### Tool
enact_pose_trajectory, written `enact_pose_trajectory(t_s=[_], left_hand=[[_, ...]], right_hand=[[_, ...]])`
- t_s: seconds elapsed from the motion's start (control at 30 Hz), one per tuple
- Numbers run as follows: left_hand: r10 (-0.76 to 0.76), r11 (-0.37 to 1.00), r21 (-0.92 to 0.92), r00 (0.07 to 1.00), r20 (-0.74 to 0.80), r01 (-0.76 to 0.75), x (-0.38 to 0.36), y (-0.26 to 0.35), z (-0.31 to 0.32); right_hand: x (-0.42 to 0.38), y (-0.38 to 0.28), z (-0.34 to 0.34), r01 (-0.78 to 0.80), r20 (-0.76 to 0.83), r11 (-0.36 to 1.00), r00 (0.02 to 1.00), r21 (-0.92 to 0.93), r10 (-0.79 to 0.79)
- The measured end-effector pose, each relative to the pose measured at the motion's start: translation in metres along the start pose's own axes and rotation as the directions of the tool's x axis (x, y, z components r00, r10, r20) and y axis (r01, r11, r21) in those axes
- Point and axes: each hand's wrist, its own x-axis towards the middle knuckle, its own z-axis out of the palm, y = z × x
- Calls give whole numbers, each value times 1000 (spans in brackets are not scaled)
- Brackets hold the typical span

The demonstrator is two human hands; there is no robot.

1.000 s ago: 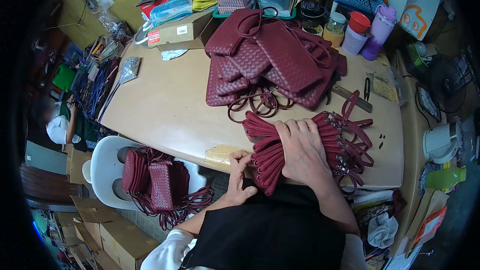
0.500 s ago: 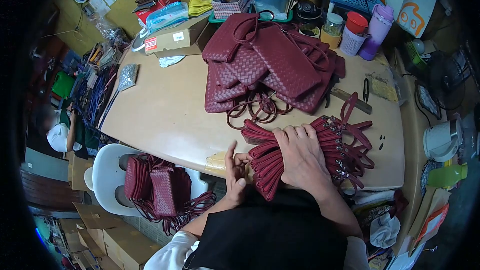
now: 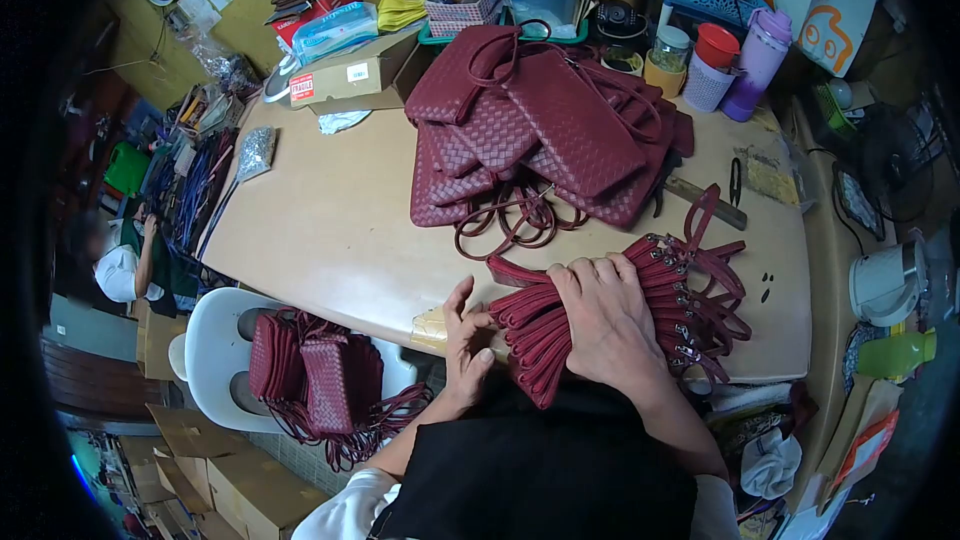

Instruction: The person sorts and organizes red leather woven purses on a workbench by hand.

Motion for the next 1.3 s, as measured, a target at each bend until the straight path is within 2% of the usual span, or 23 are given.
enact_pose_trajectory(t_s=[0.1,0.17,0.23,0.27,0.3,0.37,0.4,0.43,0.53,0.67,0.7,0.77,0.83,0.9,0.97,1.0,1.03,1.07,1.1,1.17,1.2,1.23,1.3], left_hand=[[-8,993,-117,998,68,16,11,-3,1],[-137,987,-65,978,160,149,18,2,-5],[195,920,308,964,178,-243,46,51,-1],[159,834,469,939,304,-293,50,67,0],[161,836,462,937,311,-297,56,64,4],[60,931,356,996,62,-79,72,47,16],[-79,996,-26,993,92,82,79,31,23],[-217,942,-231,967,133,243,84,20,27],[-201,882,-393,961,188,261,89,13,23],[-170,919,-301,944,283,255,83,12,12],[-240,821,-488,954,178,297,75,6,8],[-317,695,-658,945,80,289,55,-1,-2],[-261,839,-474,962,83,269,40,-3,-9],[-98,978,-155,963,250,140,41,-1,-13],[69,962,213,910,408,-168,51,-12,-17],[-23,997,-62,930,368,49,57,-1,-11],[-113,908,-350,940,323,230,61,10,-5],[-84,950,-261,945,317,172,77,38,-10],[-11,999,-26,947,321,20,93,80,-20],[113,961,208,944,309,-183,100,133,-29],[203,952,164,935,290,-258,101,123,-24],[118,987,68,953,280,-142,104,131,-23],[194,980,-6,951,239,-199,110,104,-14]], right_hand=[[0,2,3,9,-13,1000,1000,-3,-9],[2,4,4,0,-6,1000,1000,-2,0],[9,5,5,-47,114,999,992,-27,50],[10,5,5,-61,114,998,991,-29,64],[11,6,4,-39,114,999,993,-23,42],[9,6,6,-16,106,1000,994,-21,18],[6,6,9,41,62,997,997,-68,-37],[3,6,11,90,22,989,996,-119,-88],[-5,12,2,31,107,998,994,-57,-24],[-4,30,-1,1,61,1000,998,2,-1],[-3,32,1,-60,86,998,995,30,58],[-6,29,-9,-64,41,995,997,78,61],[-5,17,-37,-206,-86,930,966,304,242],[1,0,-48,-177,-118,900,963,398,241],[13,-18,-45,148,-394,800,912,581,117],[14,-21,-34,246,-476,806,878,539,50],[14,-24,-24,339,-553,806,833,485,-17],[12,-26,-23,332,-588,759,805,559,80],[8,-27,-21,325,-587,693,791,643,174],[9,-20,-16,296,-508,519,794,802,333],[14,-15,-12,261,-438,420,800,869,409],[19,-13,-7,209,-351,324,801,923,484],[26,-11,-2,305,-429,327,790,895,437]])
